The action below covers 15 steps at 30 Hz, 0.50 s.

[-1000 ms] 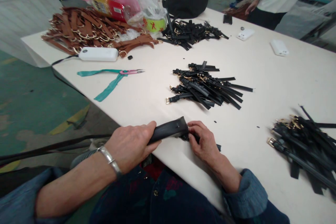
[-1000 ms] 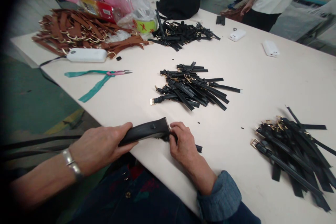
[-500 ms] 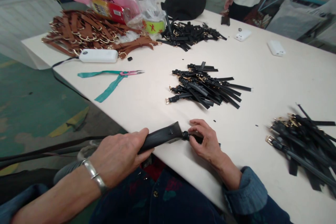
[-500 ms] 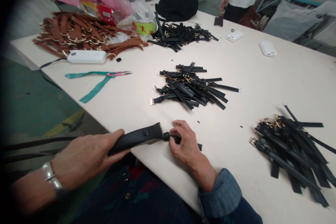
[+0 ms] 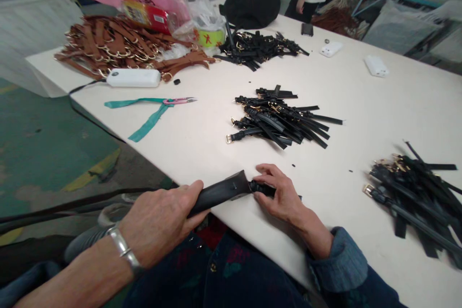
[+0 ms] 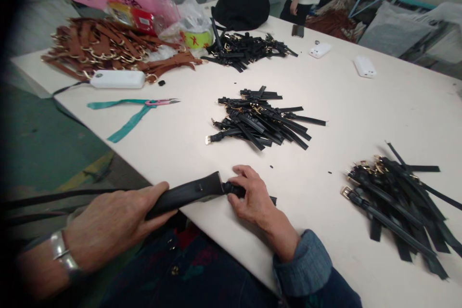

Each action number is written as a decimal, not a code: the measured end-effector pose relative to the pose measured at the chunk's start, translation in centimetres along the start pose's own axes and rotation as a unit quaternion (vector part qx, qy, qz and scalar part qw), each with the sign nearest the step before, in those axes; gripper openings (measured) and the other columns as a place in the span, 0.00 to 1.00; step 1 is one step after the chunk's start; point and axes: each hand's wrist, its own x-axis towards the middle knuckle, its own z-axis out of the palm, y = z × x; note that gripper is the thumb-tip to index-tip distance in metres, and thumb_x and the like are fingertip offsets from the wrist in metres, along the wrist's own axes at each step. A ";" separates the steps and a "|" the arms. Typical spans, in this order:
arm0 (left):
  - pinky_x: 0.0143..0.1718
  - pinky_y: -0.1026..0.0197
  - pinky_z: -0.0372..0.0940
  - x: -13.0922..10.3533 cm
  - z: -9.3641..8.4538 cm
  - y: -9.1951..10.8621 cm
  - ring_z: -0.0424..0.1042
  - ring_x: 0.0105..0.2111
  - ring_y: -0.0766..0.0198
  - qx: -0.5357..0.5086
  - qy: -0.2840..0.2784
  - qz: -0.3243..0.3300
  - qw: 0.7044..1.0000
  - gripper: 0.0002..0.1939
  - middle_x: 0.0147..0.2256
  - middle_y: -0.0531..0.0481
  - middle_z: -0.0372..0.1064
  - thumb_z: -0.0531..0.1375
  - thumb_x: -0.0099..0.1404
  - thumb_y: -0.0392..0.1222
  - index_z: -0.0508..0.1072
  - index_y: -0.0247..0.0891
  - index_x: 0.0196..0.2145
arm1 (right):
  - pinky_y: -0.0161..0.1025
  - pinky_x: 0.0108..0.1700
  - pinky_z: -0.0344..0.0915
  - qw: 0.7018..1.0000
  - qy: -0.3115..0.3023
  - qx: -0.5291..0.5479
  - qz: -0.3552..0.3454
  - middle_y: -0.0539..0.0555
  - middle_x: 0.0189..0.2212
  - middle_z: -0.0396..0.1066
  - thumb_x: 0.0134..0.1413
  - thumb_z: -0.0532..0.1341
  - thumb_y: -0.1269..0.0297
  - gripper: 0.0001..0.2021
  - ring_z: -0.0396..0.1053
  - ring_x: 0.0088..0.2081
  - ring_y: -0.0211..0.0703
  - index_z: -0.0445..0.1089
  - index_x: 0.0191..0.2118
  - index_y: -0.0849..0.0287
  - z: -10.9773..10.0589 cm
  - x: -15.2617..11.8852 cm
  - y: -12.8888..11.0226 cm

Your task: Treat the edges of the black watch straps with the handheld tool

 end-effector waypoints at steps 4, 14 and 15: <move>0.22 0.60 0.58 0.7 0.2 0.5 0.71 0.25 0.55 0.006 0.006 -0.007 1.000 0.20 0.24 0.48 0.70 0.41 0.60 0.57 0.62 0.42 0.35 | 0.42 0.48 0.60 1.000 0.004 -0.007 -0.011 0.56 0.46 0.60 0.39 0.58 0.73 0.17 0.61 0.46 0.45 0.67 0.40 0.58 -0.1 -0.4 0.1; 0.23 0.59 0.59 1.0 -0.5 0.1 0.71 0.25 0.54 0.025 0.003 -0.019 0.999 0.21 0.23 0.47 0.69 0.40 0.60 0.58 0.62 0.41 0.34 | 0.42 0.40 0.62 0.994 0.057 -0.090 0.021 0.55 0.35 0.64 0.43 0.58 0.71 0.12 0.62 0.38 0.44 0.68 0.38 0.57 -1.0 -3.1 0.8; 0.23 0.58 0.59 0.7 -0.7 0.3 0.71 0.25 0.53 0.030 0.004 -0.020 0.999 0.21 0.23 0.47 0.69 0.40 0.60 0.57 0.62 0.41 0.34 | 0.41 0.39 0.62 0.994 0.057 -0.092 0.027 0.55 0.34 0.64 0.43 0.58 0.71 0.12 0.62 0.37 0.44 0.69 0.38 0.57 -1.0 -3.1 0.8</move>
